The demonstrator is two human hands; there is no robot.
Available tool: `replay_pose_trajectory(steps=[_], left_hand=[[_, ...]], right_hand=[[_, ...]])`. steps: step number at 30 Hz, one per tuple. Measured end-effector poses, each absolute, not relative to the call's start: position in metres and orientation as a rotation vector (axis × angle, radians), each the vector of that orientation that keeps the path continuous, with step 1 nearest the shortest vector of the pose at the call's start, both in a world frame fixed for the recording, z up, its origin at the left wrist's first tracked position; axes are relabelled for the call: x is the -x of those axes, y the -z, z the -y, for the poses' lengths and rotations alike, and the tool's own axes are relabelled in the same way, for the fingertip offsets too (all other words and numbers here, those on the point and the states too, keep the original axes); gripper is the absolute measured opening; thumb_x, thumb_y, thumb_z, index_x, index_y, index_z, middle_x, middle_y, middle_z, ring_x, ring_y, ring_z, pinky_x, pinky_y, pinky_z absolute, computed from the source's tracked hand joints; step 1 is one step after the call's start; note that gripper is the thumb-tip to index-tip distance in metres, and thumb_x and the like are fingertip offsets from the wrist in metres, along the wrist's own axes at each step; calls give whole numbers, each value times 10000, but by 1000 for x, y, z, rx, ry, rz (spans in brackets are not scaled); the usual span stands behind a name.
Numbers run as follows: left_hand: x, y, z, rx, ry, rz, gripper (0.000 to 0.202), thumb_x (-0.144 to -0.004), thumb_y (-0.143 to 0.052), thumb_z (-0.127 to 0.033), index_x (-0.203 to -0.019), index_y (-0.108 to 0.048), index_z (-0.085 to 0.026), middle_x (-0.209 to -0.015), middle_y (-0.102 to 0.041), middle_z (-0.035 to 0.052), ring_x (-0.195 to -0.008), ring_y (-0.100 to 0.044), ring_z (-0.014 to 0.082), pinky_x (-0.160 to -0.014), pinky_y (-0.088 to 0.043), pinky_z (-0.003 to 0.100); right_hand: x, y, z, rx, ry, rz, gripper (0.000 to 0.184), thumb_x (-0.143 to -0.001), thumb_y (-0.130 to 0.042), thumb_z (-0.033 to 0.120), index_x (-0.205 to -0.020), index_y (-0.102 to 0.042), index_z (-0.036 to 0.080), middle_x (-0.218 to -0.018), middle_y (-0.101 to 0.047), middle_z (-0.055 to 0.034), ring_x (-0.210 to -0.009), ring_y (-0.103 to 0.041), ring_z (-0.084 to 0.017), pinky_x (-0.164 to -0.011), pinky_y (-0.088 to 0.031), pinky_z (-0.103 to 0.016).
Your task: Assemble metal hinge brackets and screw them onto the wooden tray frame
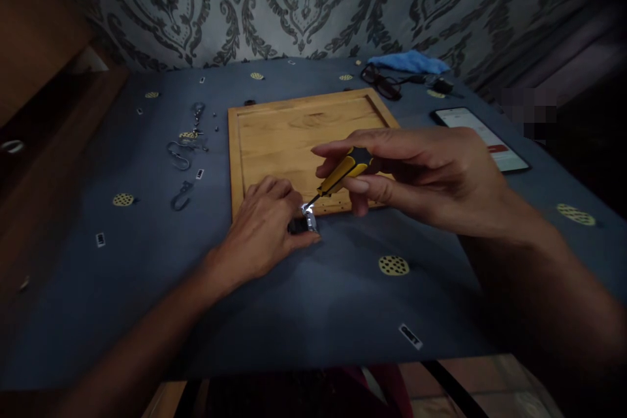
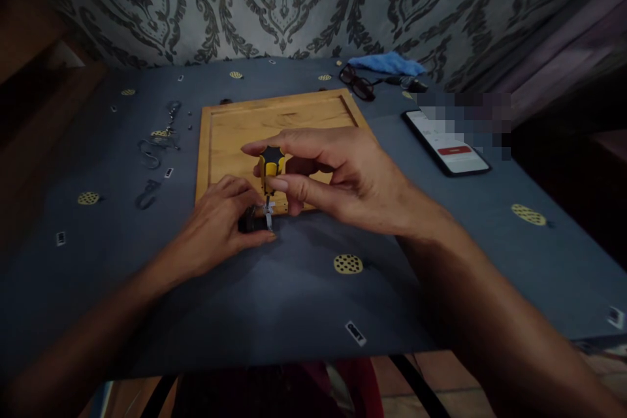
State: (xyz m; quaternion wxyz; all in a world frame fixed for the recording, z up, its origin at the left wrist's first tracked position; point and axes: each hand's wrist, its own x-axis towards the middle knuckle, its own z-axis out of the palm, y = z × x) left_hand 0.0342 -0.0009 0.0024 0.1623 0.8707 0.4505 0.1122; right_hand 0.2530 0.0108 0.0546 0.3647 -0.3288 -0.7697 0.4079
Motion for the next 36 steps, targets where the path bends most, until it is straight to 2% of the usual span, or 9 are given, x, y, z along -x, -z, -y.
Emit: replay_pose_trajectory(steps=[5,10,14,17,23,26,30,36], left_hand=[[-34,-3,1,-2479,-308,-1296,342,-868,-862,-430,-1049,-733,-169,-1102,-683,83,-1130,-599,310,-963,-497,453],[-35,-2,1,-2491,-311,-1289,342,-869,-858,-449,-1030,-731,-175,-1096,-686,79,-1116,-597,306,-960,-498,448],[-34,-2,0,-2493,-291,-1290,362,-871,-853,-466,-1045,-731,-173,-1098,-693,82,-1121,-600,310,-960,-499,452],[-34,-2,0,-2488,-302,-1280,338,-877,-851,-450,-1036,-730,-178,-1129,-702,84,-1140,-598,313,-975,-497,457],[-33,1,1,-2470,-343,-1273,329,-879,-850,-444,-1045,-725,-190,-1184,-701,85,-1170,-593,311,-1009,-491,468],[-32,1,1,-2468,-345,-1265,326,-883,-845,-451,-1034,-719,-191,-1161,-696,78,-1159,-595,307,-1002,-490,463],[-33,0,1,-2474,-334,-1277,338,-877,-848,-455,-1030,-720,-182,-1116,-689,77,-1130,-600,307,-976,-493,462],[-34,0,1,-2476,-326,-1261,348,-878,-850,-444,-1053,-717,-174,-1155,-697,84,-1166,-594,312,-1006,-482,463]], right_hand=[[-256,-53,-12,856,-1007,1995,386,-971,-754,363,-1343,-759,259,-1006,-812,-47,-564,-674,-87,-522,-596,-217],[-260,-54,-12,849,-1026,1991,400,-943,-788,337,-1341,-762,303,-978,-810,-27,-544,-673,-97,-498,-596,-234],[-257,-52,-12,840,-1076,1939,374,-917,-814,335,-1290,-783,316,-952,-799,-13,-643,-740,-131,-585,-644,-252],[-249,-48,-13,812,-1094,1908,295,-893,-833,334,-1184,-804,290,-944,-787,-15,-738,-761,-149,-654,-658,-255],[-238,-42,-11,812,-1088,1792,147,-846,-878,320,-943,-779,272,-891,-745,8,-648,-686,-120,-571,-610,-237],[-237,-41,-11,849,-1025,1774,162,-850,-875,368,-887,-756,264,-862,-729,6,-647,-659,-126,-559,-589,-250],[-236,-38,-16,765,-830,1813,213,-789,-926,387,-862,-768,265,-854,-720,9,-657,-618,-129,-556,-528,-276],[-238,-43,-15,834,-744,1841,157,-816,-909,365,-955,-845,329,-770,-715,-11,-710,-638,-187,-607,-490,-340]])
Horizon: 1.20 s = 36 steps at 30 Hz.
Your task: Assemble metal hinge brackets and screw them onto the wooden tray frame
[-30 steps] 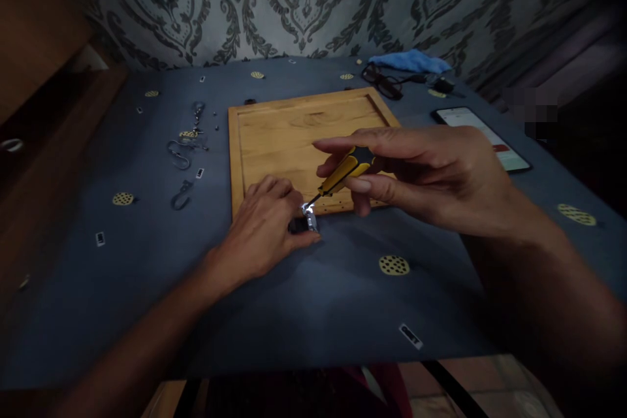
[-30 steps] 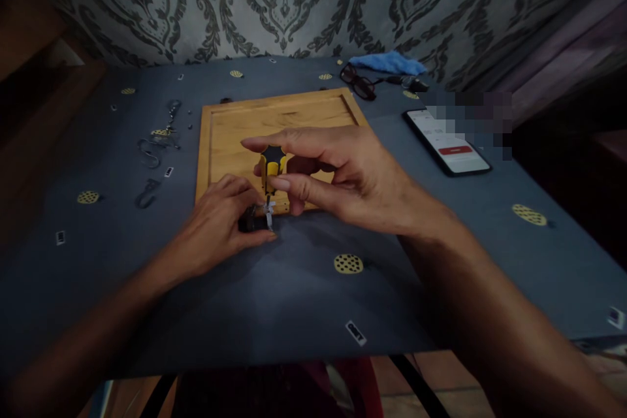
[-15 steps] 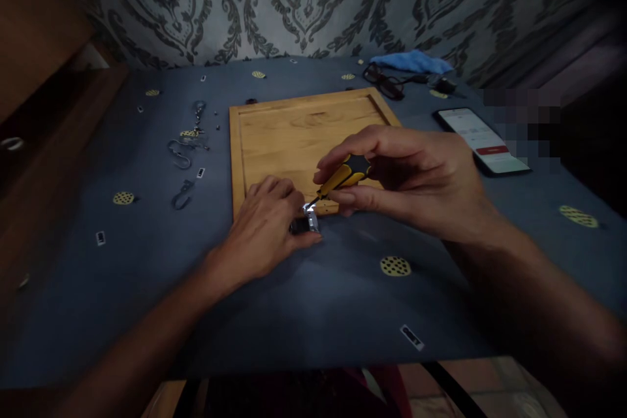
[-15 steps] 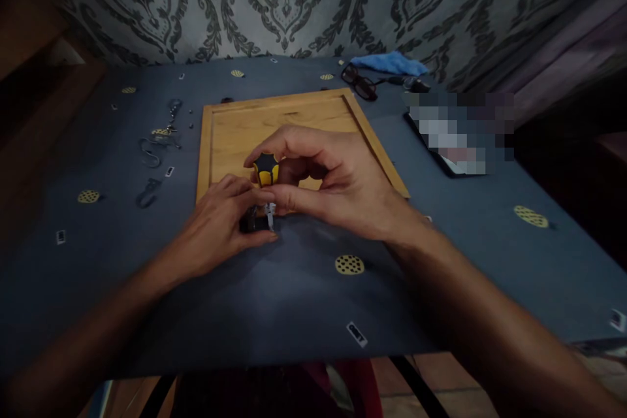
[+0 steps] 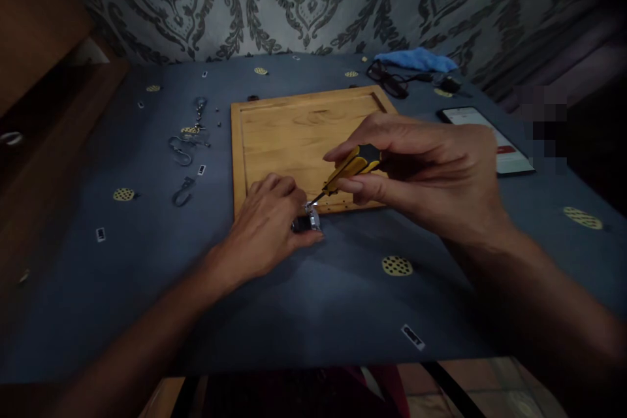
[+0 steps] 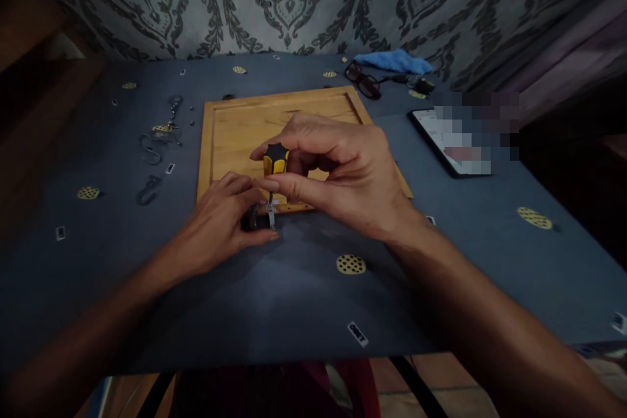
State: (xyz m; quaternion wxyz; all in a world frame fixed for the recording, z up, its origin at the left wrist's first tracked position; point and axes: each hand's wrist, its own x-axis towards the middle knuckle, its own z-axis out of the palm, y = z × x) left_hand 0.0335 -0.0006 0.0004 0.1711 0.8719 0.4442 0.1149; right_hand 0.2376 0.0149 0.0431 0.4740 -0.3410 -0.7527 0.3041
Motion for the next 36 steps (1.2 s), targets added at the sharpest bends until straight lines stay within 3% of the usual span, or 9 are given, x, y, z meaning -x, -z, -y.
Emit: replay_pose_trajectory(steps=[23,27,31,36], left_hand=[[-33,-1,1,-2490,-323,-1265,347,-879,-847,-458,-1056,-719,-188,-1107,-680,71,-1118,-580,298,-972,-474,436],[-32,0,1,-2476,-337,-1270,338,-877,-851,-447,-1045,-718,-187,-1109,-683,70,-1127,-582,300,-975,-476,439],[-32,2,1,-2482,-374,-1273,318,-871,-854,-449,-1008,-712,-198,-1099,-686,68,-1113,-586,300,-956,-482,440],[-32,4,1,-2485,-373,-1266,347,-869,-853,-464,-1024,-711,-188,-1148,-693,83,-1147,-592,313,-969,-488,456]], right_hand=[[-243,-47,-9,851,-672,1964,233,-918,-811,306,-1150,-821,320,-876,-745,-15,-769,-685,-183,-615,-558,-331],[-242,-46,-11,828,-708,1947,140,-880,-854,378,-1001,-819,320,-793,-723,-14,-744,-674,-198,-640,-550,-350],[-239,-43,-15,820,-772,1883,273,-816,-889,499,-827,-736,274,-799,-702,-9,-651,-623,-160,-591,-528,-332],[-234,-40,-16,832,-784,1795,351,-746,-954,423,-755,-648,249,-733,-646,22,-601,-583,-126,-525,-484,-293]])
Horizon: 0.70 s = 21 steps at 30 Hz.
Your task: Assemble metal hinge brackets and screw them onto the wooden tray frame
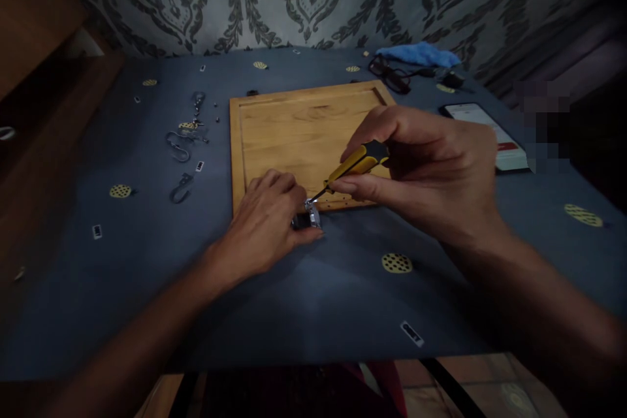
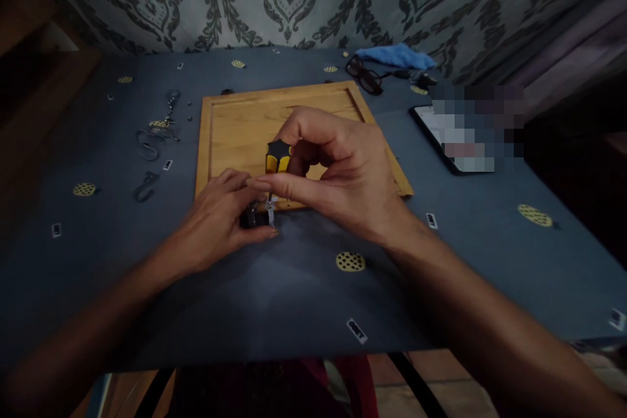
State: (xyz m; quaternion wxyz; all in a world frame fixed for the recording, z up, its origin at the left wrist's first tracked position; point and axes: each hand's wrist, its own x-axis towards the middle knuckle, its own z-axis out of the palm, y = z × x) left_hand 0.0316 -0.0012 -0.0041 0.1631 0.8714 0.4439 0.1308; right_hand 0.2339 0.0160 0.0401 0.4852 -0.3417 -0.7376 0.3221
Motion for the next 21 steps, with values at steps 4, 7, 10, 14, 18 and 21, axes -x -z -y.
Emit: replay_pose_trajectory(steps=[4,7,10,14,18,21], left_hand=[[-32,3,1,-2484,-368,-1257,316,-875,-853,-441,-1016,-714,-194,-1174,-699,85,-1156,-592,311,-984,-483,452],[-32,1,2,-2476,-367,-1256,298,-882,-848,-419,-1032,-712,-201,-1155,-697,74,-1153,-585,306,-988,-480,443],[-33,-1,1,-2471,-350,-1259,299,-887,-843,-418,-1029,-709,-191,-1118,-687,73,-1133,-583,303,-976,-484,440],[-33,-2,1,-2475,-333,-1267,326,-877,-854,-419,-1033,-710,-171,-1118,-682,83,-1131,-586,304,-970,-489,439],[-33,-2,1,-2475,-322,-1273,321,-879,-854,-417,-1021,-710,-168,-1117,-688,83,-1139,-593,306,-981,-484,443],[-33,-1,1,-2476,-325,-1271,312,-882,-851,-427,-1008,-704,-182,-1124,-695,78,-1146,-598,306,-984,-478,444]], right_hand=[[-231,-39,-13,860,-842,1704,338,-729,-967,361,-743,-649,248,-793,-711,21,-589,-612,-114,-515,-536,-272],[-231,-41,-12,833,-948,1666,303,-719,-972,283,-813,-684,263,-829,-761,40,-557,-644,-110,-465,-564,-243],[-236,-45,-11,823,-1024,1720,245,-787,-919,227,-983,-778,270,-867,-780,41,-581,-687,-105,-534,-625,-235],[-241,-49,-10,916,-1011,1792,237,-855,-867,265,-1086,-823,241,-913,-805,-6,-640,-733,-135,-588,-643,-274],[-241,-46,-9,913,-931,1763,172,-804,-913,308,-951,-838,261,-883,-796,-2,-660,-719,-149,-547,-613,-270],[-238,-45,-8,896,-894,1755,153,-775,-935,322,-867,-820,279,-876,-775,16,-635,-676,-139,-532,-600,-277]])
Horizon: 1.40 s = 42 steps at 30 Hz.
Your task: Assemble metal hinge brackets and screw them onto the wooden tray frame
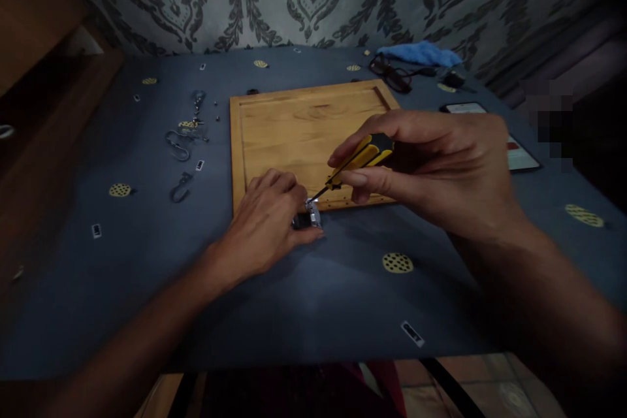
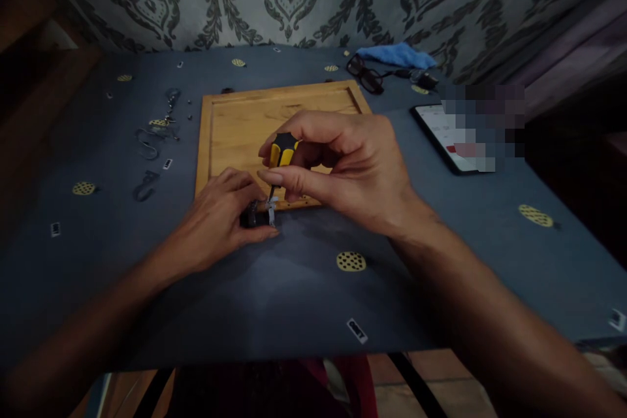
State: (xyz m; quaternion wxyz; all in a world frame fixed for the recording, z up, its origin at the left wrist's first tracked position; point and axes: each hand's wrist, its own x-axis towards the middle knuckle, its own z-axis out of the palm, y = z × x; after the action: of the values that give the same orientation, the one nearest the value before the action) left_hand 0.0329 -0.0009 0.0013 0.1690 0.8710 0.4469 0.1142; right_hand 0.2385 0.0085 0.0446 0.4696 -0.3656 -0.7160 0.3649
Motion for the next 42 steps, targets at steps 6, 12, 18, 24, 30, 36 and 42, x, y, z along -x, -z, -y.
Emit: replay_pose_trajectory(steps=[6,12,18,24,30,36,42], left_hand=[[-33,0,1,-2487,-339,-1263,313,-882,-849,-435,-1007,-701,-190,-1124,-701,78,-1141,-599,308,-967,-482,440],[-32,2,1,-2506,-366,-1266,324,-878,-851,-434,-1012,-710,-175,-1109,-693,80,-1126,-599,309,-955,-491,441],[-32,1,1,-2496,-342,-1273,330,-874,-857,-430,-1023,-715,-174,-1126,-698,77,-1139,-601,307,-962,-495,441],[-32,0,1,-2489,-344,-1263,331,-879,-854,-420,-1040,-725,-161,-1137,-699,83,-1149,-601,313,-981,-489,455],[-33,-2,1,-2463,-324,-1270,352,-874,-858,-421,-1080,-741,-161,-1122,-694,82,-1147,-594,315,-990,-490,461],[-34,-4,1,-2451,-287,-1278,338,-882,-851,-411,-1073,-736,-157,-1177,-695,95,-1174,-587,324,-996,-494,465],[-34,-4,1,-2447,-283,-1279,334,-883,-851,-406,-1084,-729,-170,-1216,-697,99,-1196,-582,327,-1019,-487,472]], right_hand=[[-237,-45,-7,941,-879,1763,179,-762,-944,348,-819,-792,274,-815,-734,19,-654,-666,-143,-550,-600,-281],[-238,-44,-8,928,-892,1758,177,-756,-945,322,-822,-789,268,-820,-729,29,-657,-660,-130,-557,-591,-267],[-238,-43,-9,919,-872,1762,177,-756,-946,314,-825,-793,258,-817,-736,24,-660,-659,-129,-561,-589,-264],[-237,-45,-8,893,-833,1771,137,-784,-927,278,-869,-823,251,-878,-778,16,-631,-660,-116,-526,-591,-246],[-243,-46,-5,890,-831,1852,236,-858,-869,258,-1091,-843,290,-929,-823,14,-675,-752,-127,-536,-645,-221],[-248,-48,-6,858,-915,1893,374,-893,-834,267,-1262,-794,314,-1007,-828,-16,-584,-731,-130,-497,-641,-262],[-249,-49,-8,843,-932,1902,379,-899,-827,278,-1271,-785,338,-995,-828,-13,-636,-759,-165,-494,-636,-276]])
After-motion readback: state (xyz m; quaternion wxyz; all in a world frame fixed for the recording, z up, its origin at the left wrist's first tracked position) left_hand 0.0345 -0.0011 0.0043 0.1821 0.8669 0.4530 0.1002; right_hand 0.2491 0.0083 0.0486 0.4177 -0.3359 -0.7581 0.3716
